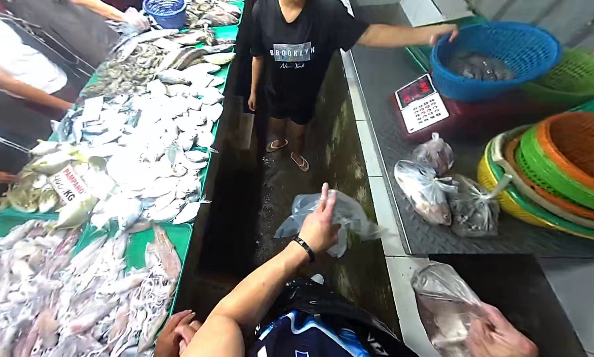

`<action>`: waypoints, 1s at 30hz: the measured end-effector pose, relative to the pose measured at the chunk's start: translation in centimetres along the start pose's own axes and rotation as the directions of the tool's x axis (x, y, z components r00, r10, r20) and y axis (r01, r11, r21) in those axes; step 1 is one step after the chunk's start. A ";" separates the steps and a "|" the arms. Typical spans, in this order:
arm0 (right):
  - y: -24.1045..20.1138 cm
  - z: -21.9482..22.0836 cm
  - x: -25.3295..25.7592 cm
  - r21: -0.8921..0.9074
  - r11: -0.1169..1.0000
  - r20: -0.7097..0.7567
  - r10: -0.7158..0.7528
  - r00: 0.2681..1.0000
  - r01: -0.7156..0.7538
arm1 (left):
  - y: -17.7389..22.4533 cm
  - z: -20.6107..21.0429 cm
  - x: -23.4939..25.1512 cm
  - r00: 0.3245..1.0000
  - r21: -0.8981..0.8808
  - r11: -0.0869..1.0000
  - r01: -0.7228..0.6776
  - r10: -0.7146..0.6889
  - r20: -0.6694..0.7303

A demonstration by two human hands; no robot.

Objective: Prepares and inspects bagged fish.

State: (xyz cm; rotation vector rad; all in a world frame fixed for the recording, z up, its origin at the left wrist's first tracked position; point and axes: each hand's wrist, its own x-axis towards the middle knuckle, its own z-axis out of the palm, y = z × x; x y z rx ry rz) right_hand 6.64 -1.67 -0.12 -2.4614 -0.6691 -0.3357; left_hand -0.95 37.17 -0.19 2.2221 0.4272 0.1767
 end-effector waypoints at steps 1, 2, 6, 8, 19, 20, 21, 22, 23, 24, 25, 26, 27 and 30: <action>-1.5 -1.4 0.8 0.024 0.999 0.000 0.022 1.000 -0.022 | 1.1 0.2 0.2 1.000 -0.006 1.000 -0.012 0.012 0.011; -3.1 -2.8 1.7 0.070 0.997 0.012 0.043 0.999 -0.044 | 2.1 0.4 0.4 0.999 -0.020 1.000 -0.023 0.024 0.037; -7.9 -6.3 5.0 0.261 0.965 0.157 -0.016 0.987 -0.026 | 5.3 2.0 0.8 0.953 -0.112 0.967 -0.230 0.247 0.177; -9.2 -5.4 6.3 0.350 0.929 0.293 0.017 0.956 -0.124 | 6.8 1.7 0.3 0.861 -0.155 0.904 -0.398 0.426 0.277; -11.5 1.2 8.2 0.910 -0.175 0.395 0.641 0.658 -0.376 | 6.7 3.2 -4.4 0.727 -0.016 0.789 -0.614 0.574 0.377; -11.2 0.4 8.1 0.929 -0.201 0.364 0.649 0.668 -0.312 | 7.6 3.5 -4.3 0.720 -0.035 0.787 -0.616 0.580 0.381; -10.9 -0.5 8.1 0.943 -0.201 0.330 0.670 0.665 -0.266 | 8.6 3.7 -3.9 0.696 -0.071 0.768 -0.636 0.611 0.377; -10.7 -1.6 8.0 0.953 -0.184 0.300 0.687 0.661 -0.241 | 10.0 3.9 -3.6 0.658 -0.126 0.736 -0.665 0.657 0.367; -10.5 -2.6 7.9 0.961 -0.149 0.267 0.720 0.640 -0.233 | 11.5 4.0 -3.5 0.615 -0.193 0.701 -0.687 0.702 0.359; -10.0 -3.3 7.5 0.967 -0.115 0.236 0.737 0.633 -0.226 | 13.1 3.9 -3.3 0.574 -0.280 0.664 -0.693 0.743 0.343; -9.2 -3.8 6.7 0.970 -0.078 0.212 0.737 0.642 -0.231 | 14.6 3.8 -3.2 0.537 -0.395 0.625 -0.673 0.780 0.321; -8.2 -3.9 5.8 0.970 -0.031 0.186 0.732 0.655 -0.241 | 16.1 3.7 -3.0 0.510 -0.514 0.588 -0.625 0.806 0.301; -7.2 -3.8 4.8 0.965 0.022 0.166 0.717 0.677 -0.260 | 17.4 3.9 -2.7 0.495 -0.612 0.552 -0.566 0.821 0.283; -3.8 -3.6 1.5 0.816 0.222 0.267 0.675 0.688 -0.534 | 19.5 5.9 -1.0 0.484 -0.752 0.483 -0.448 0.839 0.250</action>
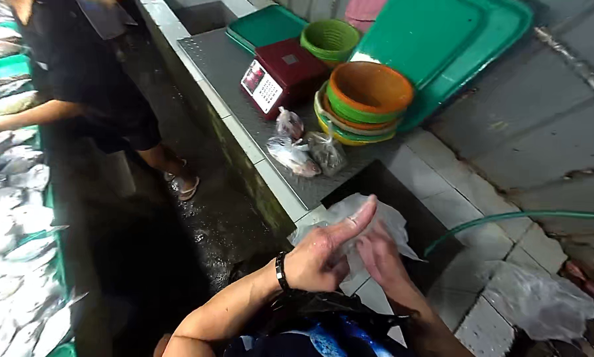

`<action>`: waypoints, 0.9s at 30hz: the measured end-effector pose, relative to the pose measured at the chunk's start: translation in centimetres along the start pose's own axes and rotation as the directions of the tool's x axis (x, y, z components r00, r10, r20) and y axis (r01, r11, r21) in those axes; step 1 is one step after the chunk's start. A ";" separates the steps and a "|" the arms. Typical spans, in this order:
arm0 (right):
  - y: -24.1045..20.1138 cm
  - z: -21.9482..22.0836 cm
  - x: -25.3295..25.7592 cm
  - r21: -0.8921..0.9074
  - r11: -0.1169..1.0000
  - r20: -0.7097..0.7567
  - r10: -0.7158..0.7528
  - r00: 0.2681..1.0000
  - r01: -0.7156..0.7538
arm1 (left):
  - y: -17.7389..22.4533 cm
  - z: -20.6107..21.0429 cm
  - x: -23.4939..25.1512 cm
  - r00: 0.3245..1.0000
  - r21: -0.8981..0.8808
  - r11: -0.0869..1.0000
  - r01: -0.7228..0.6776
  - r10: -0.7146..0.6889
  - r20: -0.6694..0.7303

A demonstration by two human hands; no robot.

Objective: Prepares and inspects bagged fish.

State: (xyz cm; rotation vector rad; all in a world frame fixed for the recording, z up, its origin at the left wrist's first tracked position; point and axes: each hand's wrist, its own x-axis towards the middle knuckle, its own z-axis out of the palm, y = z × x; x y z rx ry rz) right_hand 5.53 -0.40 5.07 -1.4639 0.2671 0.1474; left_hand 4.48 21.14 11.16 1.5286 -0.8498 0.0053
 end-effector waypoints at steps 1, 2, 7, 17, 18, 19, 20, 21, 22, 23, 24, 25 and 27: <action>0.6 -1.6 0.3 -0.145 0.988 0.069 0.070 0.995 -0.059 | -1.1 0.2 0.7 1.000 -0.057 0.998 0.006 -0.007 -0.008; 0.5 -3.1 0.5 -0.319 0.944 0.147 0.132 0.980 -0.079 | -2.3 0.5 1.2 1.000 -0.121 0.993 0.018 -0.021 -0.017; -8.0 -6.7 1.8 -0.642 0.655 0.574 0.065 0.816 0.399 | -5.8 2.6 2.6 0.997 -0.391 0.918 0.063 -0.037 0.072; -13.2 10.5 22.4 -0.825 0.225 0.497 -0.144 0.856 0.518 | -9.6 0.4 3.7 0.851 0.238 0.934 0.265 -0.343 0.398; -11.1 13.0 25.2 -0.818 0.212 0.541 -0.029 0.840 0.534 | -9.5 0.4 3.8 0.818 0.234 0.944 0.235 -0.322 0.478; -8.7 15.0 27.3 -0.819 0.194 0.559 0.058 0.827 0.540 | -9.3 0.4 3.9 0.786 0.204 0.957 0.205 -0.286 0.549; -6.6 16.6 28.9 -0.830 0.156 0.554 0.118 0.824 0.536 | -9.2 0.3 4.2 0.769 0.162 0.971 0.175 -0.238 0.593; -5.0 18.0 30.4 -0.838 0.122 0.546 0.152 0.824 0.532 | -9.4 -0.2 4.6 0.769 0.119 0.982 0.149 -0.191 0.610; -3.8 19.1 31.8 -0.844 0.105 0.537 0.172 0.826 0.526 | -9.6 -0.9 5.0 0.773 0.084 0.986 0.143 -0.165 0.612; -2.8 20.0 32.8 -0.854 0.098 0.520 0.171 0.837 0.511 | -9.8 -1.7 5.3 0.782 0.054 0.987 0.151 -0.153 0.604; -2.0 20.5 33.4 -0.868 0.107 0.496 0.140 0.857 0.485 | -9.9 -2.3 5.5 0.795 0.030 0.987 0.156 -0.144 0.589; -1.6 20.6 33.6 -0.880 0.131 0.469 0.095 0.878 0.456 | -10.1 -2.9 5.7 0.804 0.026 0.987 0.158 -0.144 0.577; -1.8 20.0 33.2 -0.878 0.213 0.438 -0.006 0.899 0.429 | -10.3 -3.7 6.0 0.814 0.049 0.987 0.154 -0.155 0.560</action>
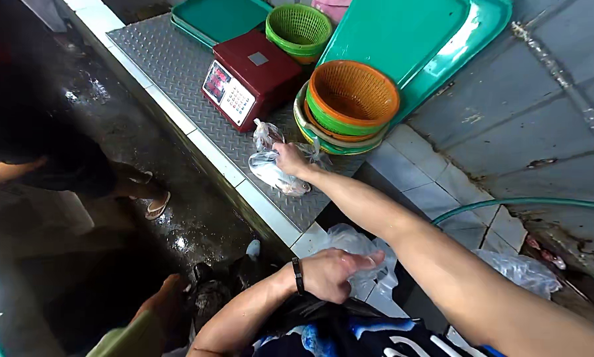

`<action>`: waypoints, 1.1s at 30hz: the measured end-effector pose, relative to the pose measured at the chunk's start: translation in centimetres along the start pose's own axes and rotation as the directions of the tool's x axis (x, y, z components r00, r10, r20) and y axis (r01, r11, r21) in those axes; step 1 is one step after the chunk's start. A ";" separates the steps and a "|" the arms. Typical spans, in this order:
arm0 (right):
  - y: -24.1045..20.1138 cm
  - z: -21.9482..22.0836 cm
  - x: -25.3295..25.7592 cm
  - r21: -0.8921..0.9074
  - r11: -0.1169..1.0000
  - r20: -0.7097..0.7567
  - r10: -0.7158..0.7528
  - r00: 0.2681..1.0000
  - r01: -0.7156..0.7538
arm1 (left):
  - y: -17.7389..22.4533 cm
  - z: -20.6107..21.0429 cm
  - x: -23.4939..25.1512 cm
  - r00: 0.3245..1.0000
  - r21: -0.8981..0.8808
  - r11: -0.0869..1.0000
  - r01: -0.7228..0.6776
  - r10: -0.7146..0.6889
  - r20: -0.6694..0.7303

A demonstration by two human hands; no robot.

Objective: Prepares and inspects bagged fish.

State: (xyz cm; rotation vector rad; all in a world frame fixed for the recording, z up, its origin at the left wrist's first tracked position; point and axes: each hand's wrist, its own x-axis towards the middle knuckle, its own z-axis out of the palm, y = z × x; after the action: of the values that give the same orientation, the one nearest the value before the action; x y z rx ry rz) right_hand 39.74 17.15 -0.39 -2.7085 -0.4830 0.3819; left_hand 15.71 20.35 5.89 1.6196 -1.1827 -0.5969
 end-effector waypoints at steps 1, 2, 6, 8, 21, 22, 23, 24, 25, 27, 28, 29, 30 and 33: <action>0.2 -0.8 -0.8 0.066 0.998 -0.059 -0.011 0.998 0.015 | -0.1 -0.5 0.0 1.000 0.007 1.000 -0.001 0.001 -0.018; 0.5 -2.1 -1.7 0.139 0.989 -0.131 -0.032 0.991 0.050 | -0.3 -0.9 0.1 1.000 0.006 1.000 -0.002 0.002 -0.029; 2.4 -9.6 -9.5 0.291 0.923 -0.507 -0.075 0.859 0.252 | -0.3 -1.9 0.6 0.998 -0.024 0.999 0.042 -0.040 0.047; 3.1 -14.4 -15.1 0.234 0.891 -0.668 -0.144 0.730 0.390 | -0.9 -1.6 0.5 0.999 -0.083 0.996 0.038 -0.036 0.029; 7.5 -13.6 -42.6 0.905 0.404 -0.320 0.448 0.835 0.129 | 1.8 4.1 0.6 0.943 -0.352 0.936 -0.023 -0.097 -0.320; 8.1 -11.3 -41.4 0.976 0.216 -0.100 0.595 0.798 -0.039 | 2.6 4.7 0.3 0.943 -0.318 0.948 0.002 -0.108 -0.315; 8.8 -9.1 -40.0 0.985 0.068 0.070 0.673 0.737 -0.156 | 3.4 5.4 -0.1 0.939 -0.286 0.958 0.029 -0.125 -0.321; 9.4 -7.0 -38.9 0.979 -0.038 0.164 0.722 0.672 -0.198 | 4.1 6.1 -0.6 0.936 -0.265 0.963 0.055 -0.142 -0.322; 9.5 -5.3 -37.7 0.980 -0.124 0.196 0.763 0.615 -0.159 | 4.7 6.8 -1.1 0.933 -0.265 0.961 0.078 -0.164 -0.321; 8.6 -3.1 -36.0 0.969 -0.242 0.183 0.818 0.545 0.038 | 5.1 8.4 -1.6 0.914 -0.287 0.952 0.103 -0.204 -0.350; 7.8 -2.2 -35.3 0.957 -0.270 0.173 0.825 0.538 0.106 | 5.0 9.2 -1.7 0.906 -0.308 0.947 0.090 -0.206 -0.369; 7.0 -1.2 -34.8 0.957 -0.269 0.166 0.809 0.564 0.106 | 4.8 9.8 -1.6 0.898 -0.335 0.940 0.060 -0.197 -0.393; 6.3 0.0 -34.8 0.973 -0.230 0.159 0.762 0.628 0.033 | 4.7 10.2 -1.6 0.885 -0.364 0.931 0.023 -0.188 -0.426; 7.1 2.6 -36.1 0.952 0.172 0.168 0.398 0.902 -0.253 | 4.0 9.6 -2.0 0.822 -0.427 0.901 -0.072 -0.189 -0.537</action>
State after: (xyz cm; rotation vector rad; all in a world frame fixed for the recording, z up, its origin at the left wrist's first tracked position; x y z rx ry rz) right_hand 8.25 -1.87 1.62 -1.4843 0.3713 0.4197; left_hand 5.38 17.95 5.65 1.3133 -0.5041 -0.3366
